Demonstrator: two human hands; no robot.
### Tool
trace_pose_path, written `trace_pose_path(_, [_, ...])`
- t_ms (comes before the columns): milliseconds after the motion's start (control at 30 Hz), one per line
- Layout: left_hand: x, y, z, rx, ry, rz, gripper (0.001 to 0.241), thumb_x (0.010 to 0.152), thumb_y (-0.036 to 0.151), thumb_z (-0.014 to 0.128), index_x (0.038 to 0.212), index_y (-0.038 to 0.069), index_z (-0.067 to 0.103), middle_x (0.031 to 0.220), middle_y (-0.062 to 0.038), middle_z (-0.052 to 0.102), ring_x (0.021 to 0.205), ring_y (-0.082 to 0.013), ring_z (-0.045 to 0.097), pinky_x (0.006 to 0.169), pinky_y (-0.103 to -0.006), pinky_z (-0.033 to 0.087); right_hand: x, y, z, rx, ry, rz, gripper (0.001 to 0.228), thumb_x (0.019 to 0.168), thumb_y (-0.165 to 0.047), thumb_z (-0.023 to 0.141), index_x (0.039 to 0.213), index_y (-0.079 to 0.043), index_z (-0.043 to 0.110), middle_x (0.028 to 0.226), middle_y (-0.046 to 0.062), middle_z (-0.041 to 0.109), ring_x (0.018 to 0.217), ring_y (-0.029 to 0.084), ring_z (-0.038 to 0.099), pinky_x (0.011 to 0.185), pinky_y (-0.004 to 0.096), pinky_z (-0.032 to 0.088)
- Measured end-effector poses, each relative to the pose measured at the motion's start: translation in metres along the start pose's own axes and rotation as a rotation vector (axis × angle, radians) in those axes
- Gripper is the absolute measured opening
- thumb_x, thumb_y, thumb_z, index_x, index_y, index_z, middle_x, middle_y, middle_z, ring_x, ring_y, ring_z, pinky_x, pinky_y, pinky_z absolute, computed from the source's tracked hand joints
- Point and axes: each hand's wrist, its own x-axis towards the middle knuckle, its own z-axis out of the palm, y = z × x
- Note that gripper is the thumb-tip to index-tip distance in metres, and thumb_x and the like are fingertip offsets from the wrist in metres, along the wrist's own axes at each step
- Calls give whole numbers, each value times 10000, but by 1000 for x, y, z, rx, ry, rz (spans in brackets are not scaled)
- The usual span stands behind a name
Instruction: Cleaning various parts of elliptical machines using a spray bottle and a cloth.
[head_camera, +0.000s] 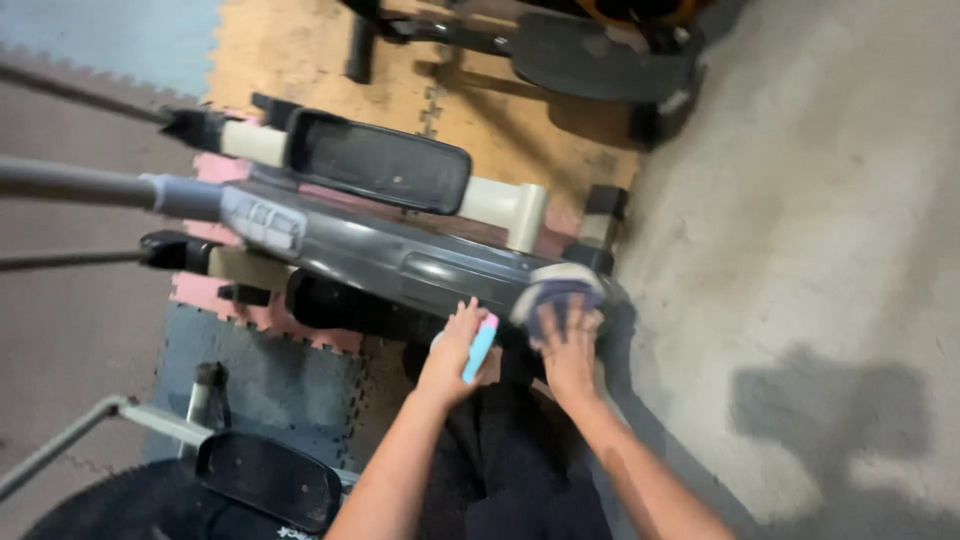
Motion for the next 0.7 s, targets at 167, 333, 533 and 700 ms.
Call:
trace_pose_path(167, [-52, 2, -23, -92, 228, -100, 626, 806, 90, 705, 1398, 45, 508, 1546, -292, 461, 1412, -466, 463, 1143, -461, 406, 69, -94, -17, -433, -397, -869, 670, 858, -174, 597, 1487, -391, 524, 1662, 66, 266, 1487, 436, 315, 1192, 590, 309])
trace_pose_path(333, [-87, -22, -43, -194, 368, -234, 596, 799, 76, 689, 1366, 23, 512, 1515, -275, 490, 1378, -439, 513, 1097, -426, 450, 96, -143, 50, -469, -465, -1071, 631, 841, -179, 590, 1436, -386, 558, 1651, 47, 314, 1490, 443, 307, 1168, 612, 308])
trace_pose_path(533, [-121, -56, -67, -199, 460, -300, 581, 785, 52, 682, 1346, 23, 531, 1485, -263, 533, 1349, -422, 550, 1107, -432, 450, 109, -192, 154, -501, -478, -1067, 583, 871, -227, 645, 1418, -418, 583, 1660, 33, 308, 1510, 453, 259, 1190, 627, 278])
trace_pose_path(700, [-137, -75, -99, -200, 444, -373, 558, 791, 48, 680, 1330, 36, 534, 1501, -255, 520, 1352, -423, 541, 1082, -432, 460, 129, -238, 227, -512, -595, -955, 671, 780, -324, 761, 1401, -483, 562, 1674, -14, 276, 1522, 465, 199, 1187, 638, 232])
